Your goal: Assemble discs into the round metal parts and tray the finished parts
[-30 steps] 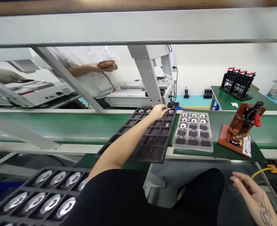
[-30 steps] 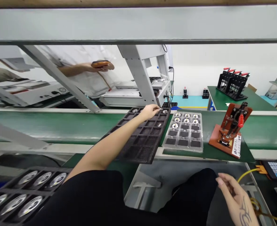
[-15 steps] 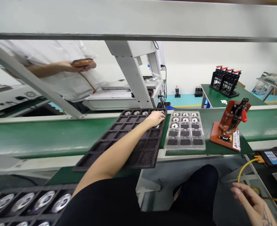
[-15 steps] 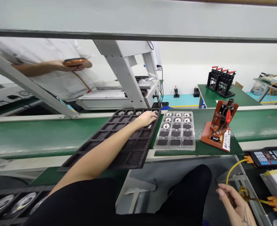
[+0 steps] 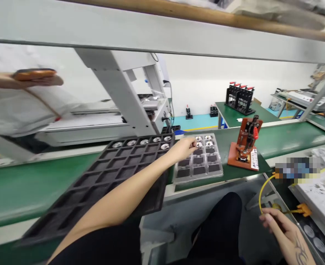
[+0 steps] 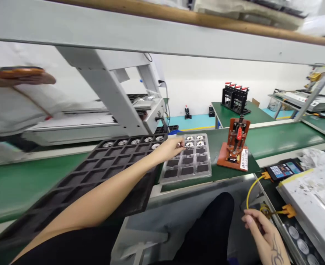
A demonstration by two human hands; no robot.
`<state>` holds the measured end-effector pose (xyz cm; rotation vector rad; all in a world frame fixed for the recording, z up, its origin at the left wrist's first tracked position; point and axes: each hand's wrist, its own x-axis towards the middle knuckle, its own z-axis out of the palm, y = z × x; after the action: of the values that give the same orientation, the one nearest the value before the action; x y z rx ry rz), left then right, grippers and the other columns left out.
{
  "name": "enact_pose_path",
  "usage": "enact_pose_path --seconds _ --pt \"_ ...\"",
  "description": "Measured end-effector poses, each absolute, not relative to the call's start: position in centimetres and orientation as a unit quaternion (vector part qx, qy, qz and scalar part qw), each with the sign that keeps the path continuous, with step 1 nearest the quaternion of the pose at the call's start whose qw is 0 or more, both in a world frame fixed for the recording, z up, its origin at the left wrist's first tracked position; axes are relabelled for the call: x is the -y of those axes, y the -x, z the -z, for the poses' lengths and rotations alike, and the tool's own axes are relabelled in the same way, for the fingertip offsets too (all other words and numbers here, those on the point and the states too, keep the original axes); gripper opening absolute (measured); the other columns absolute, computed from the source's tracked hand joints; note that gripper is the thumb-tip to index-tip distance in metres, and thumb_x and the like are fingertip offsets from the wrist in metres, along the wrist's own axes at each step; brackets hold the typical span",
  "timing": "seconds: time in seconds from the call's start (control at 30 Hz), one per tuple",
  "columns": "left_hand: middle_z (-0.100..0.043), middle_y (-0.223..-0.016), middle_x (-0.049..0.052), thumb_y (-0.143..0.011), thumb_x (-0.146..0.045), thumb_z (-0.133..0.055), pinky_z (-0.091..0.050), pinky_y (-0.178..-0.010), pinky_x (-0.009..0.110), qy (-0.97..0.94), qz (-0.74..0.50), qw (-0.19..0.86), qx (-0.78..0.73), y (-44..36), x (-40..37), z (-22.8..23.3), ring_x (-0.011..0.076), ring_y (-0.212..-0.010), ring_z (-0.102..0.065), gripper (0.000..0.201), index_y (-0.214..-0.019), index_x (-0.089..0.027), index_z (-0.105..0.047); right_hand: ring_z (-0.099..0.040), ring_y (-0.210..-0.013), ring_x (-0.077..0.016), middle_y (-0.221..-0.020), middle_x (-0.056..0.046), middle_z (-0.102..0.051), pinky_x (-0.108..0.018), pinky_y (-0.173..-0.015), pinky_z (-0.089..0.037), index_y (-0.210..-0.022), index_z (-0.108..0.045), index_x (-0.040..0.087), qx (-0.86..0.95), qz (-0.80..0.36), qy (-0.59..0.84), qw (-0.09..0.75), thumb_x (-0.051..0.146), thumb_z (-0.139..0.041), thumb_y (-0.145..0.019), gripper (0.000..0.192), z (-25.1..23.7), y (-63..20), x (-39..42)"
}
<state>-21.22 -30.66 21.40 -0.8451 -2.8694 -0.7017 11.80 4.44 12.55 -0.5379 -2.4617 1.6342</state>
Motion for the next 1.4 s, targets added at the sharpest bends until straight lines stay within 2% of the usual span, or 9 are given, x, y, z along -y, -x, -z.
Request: enact_pose_path --seconds 0.17,0.33,0.47,0.63,0.73,0.83,1.03,1.23,1.4 --pt "-0.072 -0.102 0.006 -0.100 -0.014 -0.059 -0.056 -0.087 0.031 0.563 0.320 0.103 0.755 14.7 20.7 -24.1 0.0199 -0.095 -0.070 0.009 -0.098 -0.020 -0.064 -0.073 -0.080 -0.0226 -0.090 -0.009 -0.078 -0.032 -0.075 -0.063 -0.107 -0.080 0.022 0.798 -0.565 0.122 0.171 0.062 -0.061 -0.103 0.045 -16.8 -10.3 -3.2" --pt "-0.077 -0.107 0.012 -0.111 -0.016 -0.050 -0.061 -0.086 0.032 0.762 0.309 0.221 0.524 9.4 12.1 -25.3 0.0207 -0.095 -0.074 0.016 -0.109 -0.018 -0.066 -0.069 -0.079 -0.0191 -0.107 -0.008 -0.074 -0.032 -0.066 -0.058 -0.141 -0.064 0.024 0.776 -0.568 0.060 0.266 0.048 -0.083 -0.090 0.060 -21.4 -9.3 -3.7" --pt "-0.079 -0.103 0.012 -0.113 -0.017 -0.044 -0.063 -0.083 0.035 0.802 0.295 0.228 0.467 7.7 8.1 -25.8 0.0218 -0.092 -0.075 0.024 -0.108 -0.018 -0.067 -0.057 -0.065 -0.0143 -0.081 0.001 -0.062 -0.029 -0.059 -0.051 -0.125 -0.072 0.023 0.786 -0.549 0.088 0.270 0.043 -0.083 -0.092 0.040 -23.0 -11.0 -5.1" --pt "-0.077 -0.104 0.013 -0.111 -0.015 -0.048 -0.063 -0.083 0.036 0.827 0.321 0.226 0.403 5.8 4.1 -25.6 0.0230 -0.093 -0.075 0.016 -0.111 -0.017 -0.064 -0.052 -0.062 -0.0139 -0.075 0.003 -0.060 -0.029 -0.057 -0.047 -0.118 -0.073 0.022 0.784 -0.531 0.135 0.292 0.047 -0.085 -0.088 0.041 -23.1 -13.9 -7.0" --pt "-0.074 -0.111 0.012 -0.110 -0.016 -0.051 -0.063 -0.089 0.035 0.835 0.341 0.179 0.394 4.8 1.1 -25.2 0.0239 -0.103 -0.075 0.015 -0.122 -0.018 -0.059 -0.051 -0.061 -0.0140 -0.073 0.003 -0.059 -0.029 -0.058 -0.046 -0.113 -0.074 0.022 0.787 -0.498 0.184 0.316 0.047 -0.085 -0.085 0.039 -22.8 -16.3 -9.1" --pt "-0.067 -0.133 0.016 -0.109 -0.033 -0.060 -0.061 -0.105 0.042 0.824 0.350 0.106 0.433 4.5 -3.6 -25.6 0.0296 -0.127 -0.069 0.035 -0.140 -0.021 -0.050 -0.053 -0.062 -0.0153 -0.072 0.003 -0.059 -0.030 -0.059 -0.046 -0.112 -0.073 0.021 0.790 -0.423 0.258 0.362 0.044 -0.085 -0.084 0.039 -23.1 -19.4 -11.7" --pt "-0.053 -0.161 0.020 -0.097 -0.035 -0.070 -0.038 -0.128 0.051 0.785 0.255 -0.081 0.559 5.1 -17.2 -28.3 0.0350 -0.152 -0.049 0.062 -0.153 -0.017 -0.049 -0.054 -0.062 -0.0177 -0.069 0.003 -0.057 -0.033 -0.060 -0.047 -0.109 -0.073 0.020 0.765 -0.310 0.362 0.432 0.051 -0.084 -0.083 0.042 -26.2 -24.3 -14.6" --pt "-0.072 -0.144 0.012 -0.078 -0.046 -0.083 -0.050 -0.113 0.038 0.805 0.151 -0.176 0.546 6.1 -24.9 -29.5 0.0345 -0.133 -0.066 0.057 -0.127 -0.018 -0.076 -0.056 -0.061 -0.0177 -0.068 0.003 -0.059 -0.033 -0.058 -0.051 -0.115 -0.072 0.020 0.758 -0.303 0.388 0.427 0.054 -0.085 -0.084 0.048 -26.3 -28.7 -14.3" --pt "-0.080 -0.127 0.006 -0.072 -0.046 -0.086 -0.052 -0.101 0.033 0.814 0.145 -0.200 0.525 6.6 -26.1 -29.5 0.0289 -0.117 -0.072 0.046 -0.110 -0.022 -0.082 -0.055 -0.063 -0.0182 -0.071 0.002 -0.059 -0.033 -0.060 -0.050 -0.115 -0.071 0.020 0.752 -0.280 0.392 0.451 0.055 -0.083 -0.086 0.047 -26.3 -30.0 -15.5"
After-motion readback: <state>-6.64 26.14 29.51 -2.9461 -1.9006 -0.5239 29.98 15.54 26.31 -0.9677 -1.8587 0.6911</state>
